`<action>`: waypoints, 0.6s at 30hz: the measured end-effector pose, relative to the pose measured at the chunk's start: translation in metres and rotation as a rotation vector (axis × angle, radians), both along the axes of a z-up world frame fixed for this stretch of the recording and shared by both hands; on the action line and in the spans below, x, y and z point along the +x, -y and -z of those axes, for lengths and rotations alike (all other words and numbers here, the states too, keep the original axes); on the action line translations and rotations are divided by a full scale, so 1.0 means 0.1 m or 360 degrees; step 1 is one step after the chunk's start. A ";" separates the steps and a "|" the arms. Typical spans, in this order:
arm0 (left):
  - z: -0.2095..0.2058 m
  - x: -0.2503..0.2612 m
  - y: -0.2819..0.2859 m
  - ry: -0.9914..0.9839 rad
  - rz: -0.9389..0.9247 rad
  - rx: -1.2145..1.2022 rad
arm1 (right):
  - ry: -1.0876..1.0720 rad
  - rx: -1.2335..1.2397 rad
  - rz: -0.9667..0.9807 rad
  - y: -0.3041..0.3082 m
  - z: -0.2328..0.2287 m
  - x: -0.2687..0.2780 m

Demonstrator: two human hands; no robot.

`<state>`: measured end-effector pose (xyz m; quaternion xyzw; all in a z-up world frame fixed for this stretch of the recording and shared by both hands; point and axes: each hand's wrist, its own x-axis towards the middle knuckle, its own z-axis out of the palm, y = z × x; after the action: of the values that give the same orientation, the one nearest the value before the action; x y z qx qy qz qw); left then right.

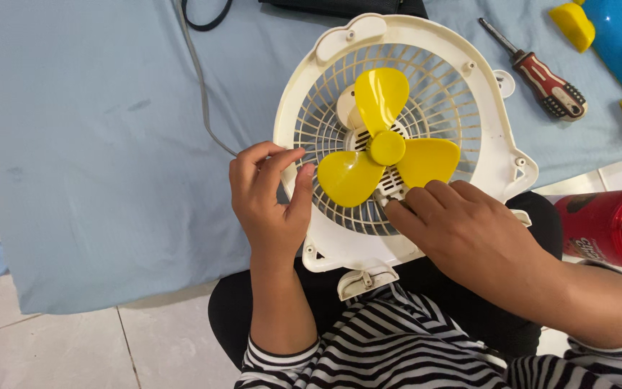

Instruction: The person uses a screwdriver to remove screws from the back of a small white fan, detaches the rear grille, and then reattaches it by screwing the screws back in. The person also briefly handles a second blue and yellow fan.

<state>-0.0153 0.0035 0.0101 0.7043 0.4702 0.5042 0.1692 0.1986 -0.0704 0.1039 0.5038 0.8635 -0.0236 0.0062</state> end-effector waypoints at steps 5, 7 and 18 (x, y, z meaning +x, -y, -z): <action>0.02 0.00 0.00 0.0019 -0.0009 -0.0027 | 0.0112 0.0003 -0.0011 0.01 -0.03 -0.03; 0.05 0.01 0.01 0.0018 -0.0007 -0.0024 | 0.0143 -0.0073 0.0047 0.01 0.00 -0.03; 0.19 0.04 -0.02 0.0181 0.0077 0.0036 | 0.0008 0.0051 -0.0036 0.11 0.04 0.06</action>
<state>-0.0112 0.0057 -0.0090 0.6876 0.4368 0.5445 0.1998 0.2043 -0.0813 0.0999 0.4940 0.8694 -0.0084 0.0004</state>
